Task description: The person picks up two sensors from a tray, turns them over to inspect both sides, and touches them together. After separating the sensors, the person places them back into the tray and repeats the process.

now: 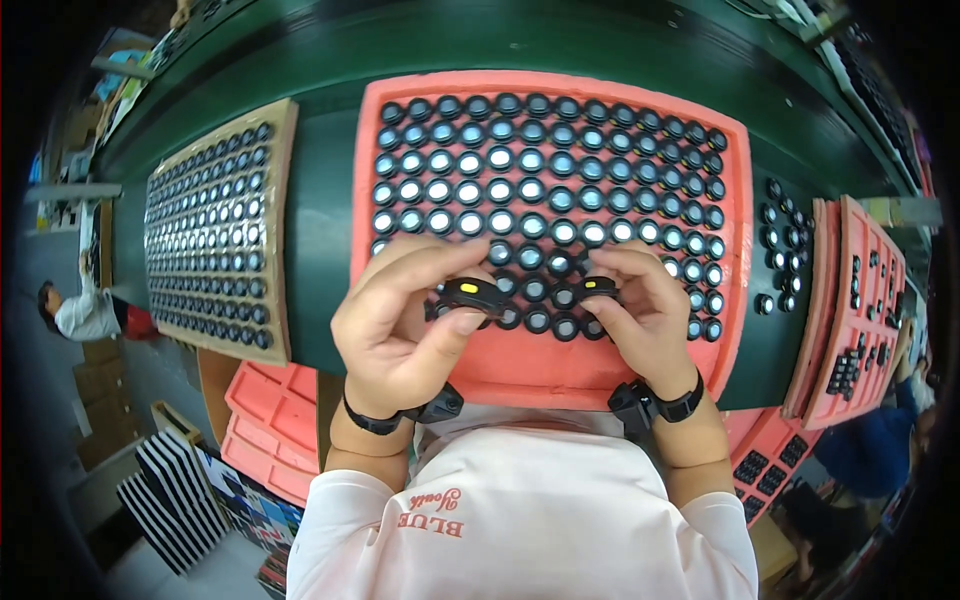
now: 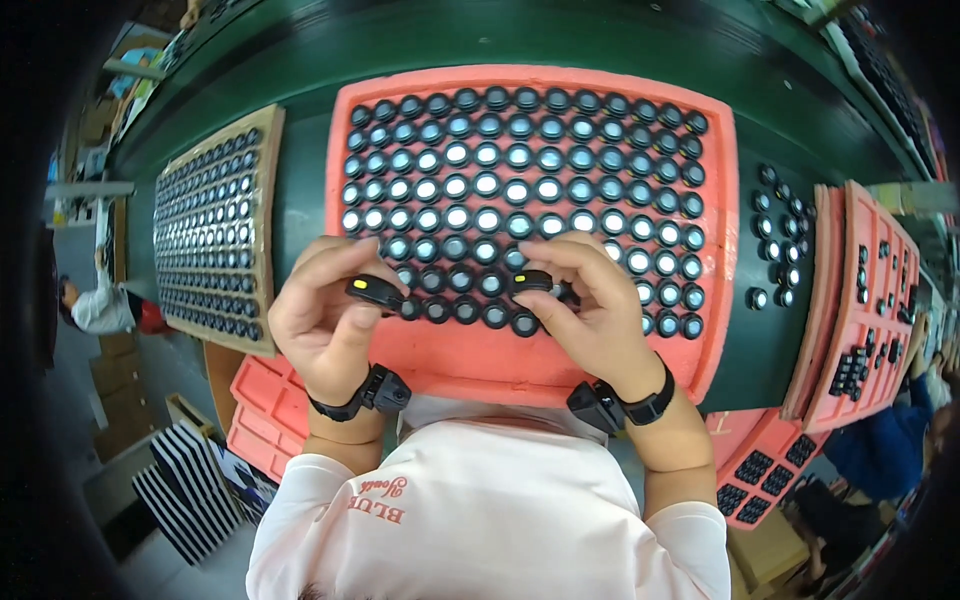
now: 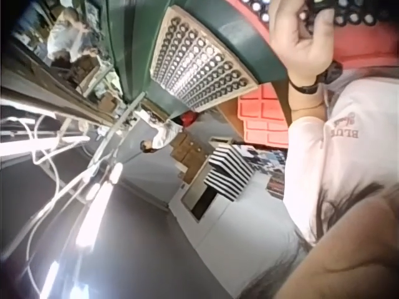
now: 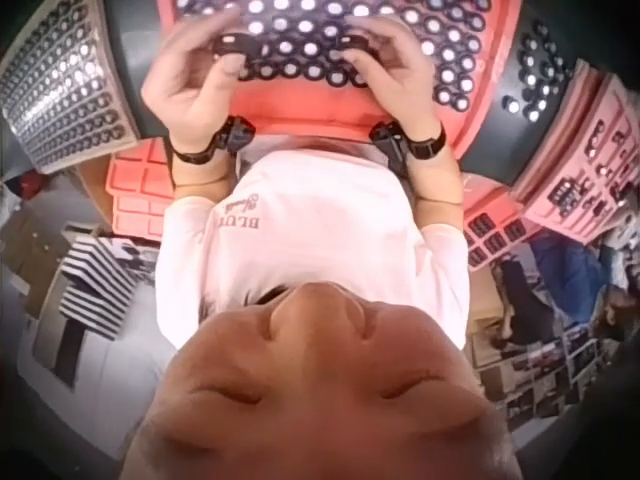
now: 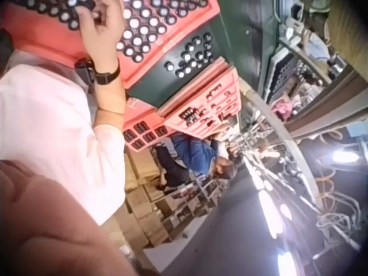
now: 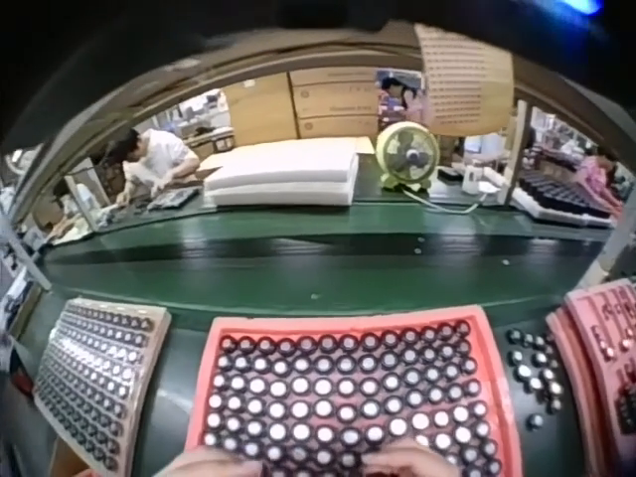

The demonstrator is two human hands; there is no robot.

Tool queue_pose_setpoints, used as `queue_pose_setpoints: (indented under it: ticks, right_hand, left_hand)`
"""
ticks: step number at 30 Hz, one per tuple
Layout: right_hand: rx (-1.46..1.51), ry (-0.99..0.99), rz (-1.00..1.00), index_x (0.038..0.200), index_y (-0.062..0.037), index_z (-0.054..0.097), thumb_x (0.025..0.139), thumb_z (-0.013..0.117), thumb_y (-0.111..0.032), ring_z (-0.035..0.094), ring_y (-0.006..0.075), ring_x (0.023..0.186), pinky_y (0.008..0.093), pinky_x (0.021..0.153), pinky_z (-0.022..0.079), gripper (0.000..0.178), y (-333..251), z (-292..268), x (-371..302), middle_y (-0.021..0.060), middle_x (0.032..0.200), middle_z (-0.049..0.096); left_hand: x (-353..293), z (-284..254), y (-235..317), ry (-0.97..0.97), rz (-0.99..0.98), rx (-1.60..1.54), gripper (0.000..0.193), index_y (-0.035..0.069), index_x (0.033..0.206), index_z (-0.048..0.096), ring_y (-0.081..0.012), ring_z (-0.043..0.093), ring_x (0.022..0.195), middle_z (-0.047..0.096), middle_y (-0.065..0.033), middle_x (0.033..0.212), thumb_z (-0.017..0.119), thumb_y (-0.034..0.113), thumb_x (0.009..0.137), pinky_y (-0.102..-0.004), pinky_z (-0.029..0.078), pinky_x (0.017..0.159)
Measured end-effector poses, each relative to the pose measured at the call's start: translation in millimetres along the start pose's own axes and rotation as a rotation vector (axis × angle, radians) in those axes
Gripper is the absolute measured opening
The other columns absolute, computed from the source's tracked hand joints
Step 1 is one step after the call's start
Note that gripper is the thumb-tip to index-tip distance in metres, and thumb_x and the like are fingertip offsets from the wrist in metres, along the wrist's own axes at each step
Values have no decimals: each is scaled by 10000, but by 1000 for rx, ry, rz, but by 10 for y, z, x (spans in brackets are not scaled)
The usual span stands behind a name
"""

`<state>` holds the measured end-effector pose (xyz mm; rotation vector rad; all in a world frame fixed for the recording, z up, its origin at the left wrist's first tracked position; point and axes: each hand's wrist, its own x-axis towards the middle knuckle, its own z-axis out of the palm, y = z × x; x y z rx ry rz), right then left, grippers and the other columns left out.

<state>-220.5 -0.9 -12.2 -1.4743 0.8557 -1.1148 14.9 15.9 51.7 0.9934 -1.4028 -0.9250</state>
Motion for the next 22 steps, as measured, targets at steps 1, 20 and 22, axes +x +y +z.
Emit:
queue_pose_setpoints:
  ticks: [1, 20, 22]
  right_hand:
    - [-50, -38, -3, 1052, 4, 606, 793, 676, 65, 561, 162, 877, 263, 718, 496, 275, -19, 19, 9, 104, 1035, 551]
    - [-835, -762, -308, 993, -78, 674, 775, 682, -70, 607, 238, 856, 296, 684, 513, 219, -185, 1198, 230, 97, 963, 576]
    - [-963, -806, -340, 1019, -100, 677, 806, 663, -125, 607, 254, 879, 310, 724, 526, 215, -174, 1279, 255, 94, 979, 571]
  left_hand:
    - [-48, -86, 27, 25, 19, 20, 260, -41, 1033, 654, -169, 595, 820, 624, -121, 949, 690, -28, 776, -266, 485, 712]
    - [-970, -1094, -331, -342, 224, 928, 361, 41, 984, 638, -293, 622, 948, 662, -100, 965, 728, 32, 635, -466, 499, 897]
    - [-975, -1139, -396, -398, 309, 955, 401, 53, 1014, 640, -317, 627, 954, 660, -112, 985, 763, 76, 632, -470, 489, 922]
